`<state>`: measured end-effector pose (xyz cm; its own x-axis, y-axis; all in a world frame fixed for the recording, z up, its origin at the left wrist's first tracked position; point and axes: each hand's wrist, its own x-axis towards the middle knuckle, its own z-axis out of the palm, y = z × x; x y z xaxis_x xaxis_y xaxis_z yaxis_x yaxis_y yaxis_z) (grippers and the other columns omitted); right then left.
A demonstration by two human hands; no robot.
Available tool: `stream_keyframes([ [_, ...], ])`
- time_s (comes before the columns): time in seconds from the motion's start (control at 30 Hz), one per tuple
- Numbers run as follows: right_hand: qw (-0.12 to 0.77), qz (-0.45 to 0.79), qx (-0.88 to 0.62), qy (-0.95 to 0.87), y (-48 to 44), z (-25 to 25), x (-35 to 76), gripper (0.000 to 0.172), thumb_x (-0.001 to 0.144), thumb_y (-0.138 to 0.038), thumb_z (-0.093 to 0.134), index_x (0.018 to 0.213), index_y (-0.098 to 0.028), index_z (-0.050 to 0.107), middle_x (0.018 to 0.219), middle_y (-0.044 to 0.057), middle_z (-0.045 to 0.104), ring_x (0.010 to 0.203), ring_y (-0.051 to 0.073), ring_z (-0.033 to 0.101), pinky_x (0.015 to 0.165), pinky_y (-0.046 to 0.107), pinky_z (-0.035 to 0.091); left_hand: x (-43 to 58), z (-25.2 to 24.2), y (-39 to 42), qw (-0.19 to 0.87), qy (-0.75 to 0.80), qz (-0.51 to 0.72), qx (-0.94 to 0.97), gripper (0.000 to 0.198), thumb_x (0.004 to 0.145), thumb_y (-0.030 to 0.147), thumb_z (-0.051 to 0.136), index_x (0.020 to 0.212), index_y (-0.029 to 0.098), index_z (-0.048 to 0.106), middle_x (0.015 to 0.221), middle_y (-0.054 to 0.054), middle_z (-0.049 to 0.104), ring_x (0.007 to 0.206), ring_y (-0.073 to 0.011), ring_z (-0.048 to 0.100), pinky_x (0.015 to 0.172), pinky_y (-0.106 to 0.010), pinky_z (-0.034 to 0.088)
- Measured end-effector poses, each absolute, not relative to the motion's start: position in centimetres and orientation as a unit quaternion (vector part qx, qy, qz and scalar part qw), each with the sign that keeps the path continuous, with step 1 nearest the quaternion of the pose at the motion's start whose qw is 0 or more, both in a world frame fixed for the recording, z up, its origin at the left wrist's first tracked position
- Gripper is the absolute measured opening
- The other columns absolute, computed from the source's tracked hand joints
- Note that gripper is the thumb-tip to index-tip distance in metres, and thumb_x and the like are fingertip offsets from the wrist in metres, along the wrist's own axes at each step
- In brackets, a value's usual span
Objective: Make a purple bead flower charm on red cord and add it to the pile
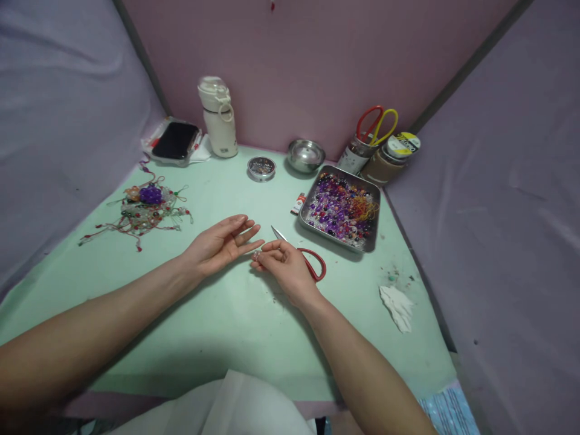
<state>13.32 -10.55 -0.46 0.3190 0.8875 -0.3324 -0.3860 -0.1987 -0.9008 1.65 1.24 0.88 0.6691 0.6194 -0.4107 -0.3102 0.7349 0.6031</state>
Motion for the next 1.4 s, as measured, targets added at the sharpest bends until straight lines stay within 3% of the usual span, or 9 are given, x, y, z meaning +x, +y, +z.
stream_keyframes([
  [0.13, 0.571, 0.509, -0.586, -0.268, -10.8, -0.7, 13.5, 0.03, 0.072, -0.034, 0.075, 0.092, -0.019, 0.059, 0.082, 0.003, 0.07, 0.078, 0.017, 0.069, 0.082, 0.036, 0.053, 1.7, 0.9, 0.7, 0.855, 0.283, 0.277, 0.335, 0.011, 0.078, 0.022, 0.071, 0.084, 0.014, 0.065, 0.083, -0.003, 0.069, 0.085, -0.017, 0.068, 0.091, -0.04, 0.052],
  [0.3, 0.549, 0.363, -0.636, -0.403, -11.2, -0.5, 14.4, 0.032, 0.081, -0.041, 0.067, 0.109, -0.025, 0.064, 0.124, 0.008, 0.058, 0.091, 0.018, 0.066, 0.078, 0.035, 0.055, 1.8, 0.8, -0.3, 0.774, 0.283, 0.28, 0.493, 0.019, 0.074, 0.031, 0.075, 0.081, 0.014, 0.07, 0.079, -0.004, 0.072, 0.079, -0.0152, 0.067, 0.087, -0.033, 0.051],
  [0.43, 0.567, 0.241, -0.65, -0.444, -11.4, 0.1, 14.8, 0.02, 0.084, -0.04, 0.064, 0.095, -0.024, 0.069, 0.105, 0.006, 0.06, 0.089, 0.017, 0.062, 0.074, 0.031, 0.053, 1.9, 0.7, -1.2, 0.712, 0.282, 0.261, 0.587, 0.015, 0.076, 0.03, 0.07, 0.079, 0.015, 0.071, 0.079, -0.004, 0.073, 0.079, -0.0158, 0.066, 0.084, -0.031, 0.05],
  [0.63, 0.583, 0.27, -0.636, -0.428, -11.4, 0.6, 14.6, 0.013, 0.083, -0.033, 0.064, 0.084, -0.02, 0.067, 0.089, 0.003, 0.06, 0.07, 0.013, 0.059, 0.066, 0.028, 0.051, 2.1, 0.8, -2.0, 0.673, 0.292, 0.223, 0.642, 0.014, 0.077, 0.027, 0.065, 0.079, 0.015, 0.072, 0.08, -0.005, 0.073, 0.08, -0.0173, 0.066, 0.082, -0.031, 0.05],
  [0.77, 0.583, 0.268, -0.634, -0.432, -11.4, 1.1, 14.5, 0.013, 0.083, -0.025, 0.062, 0.072, -0.019, 0.064, 0.077, 0.001, 0.058, 0.068, 0.012, 0.057, 0.064, 0.025, 0.047, 2.2, 0.6, -2.2, 0.676, 0.29, 0.214, 0.643, 0.014, 0.076, 0.027, 0.064, 0.078, 0.016, 0.072, 0.08, -0.005, 0.073, 0.08, -0.017, 0.065, 0.082, -0.031, 0.05],
  [1.4, 0.596, 0.3, -0.639, -0.382, -10.9, 0.3, 14.6, 0.015, 0.082, -0.035, 0.062, 0.077, -0.02, 0.062, 0.076, -0.001, 0.059, 0.07, 0.013, 0.054, 0.064, 0.025, 0.044, 2.2, -0.5, -2.5, 0.721, 0.324, 0.249, 0.559, 0.021, 0.075, 0.036, 0.07, 0.079, 0.015, 0.07, 0.075, -0.004, 0.07, 0.076, -0.016, 0.063, 0.078, -0.029, 0.048],
])
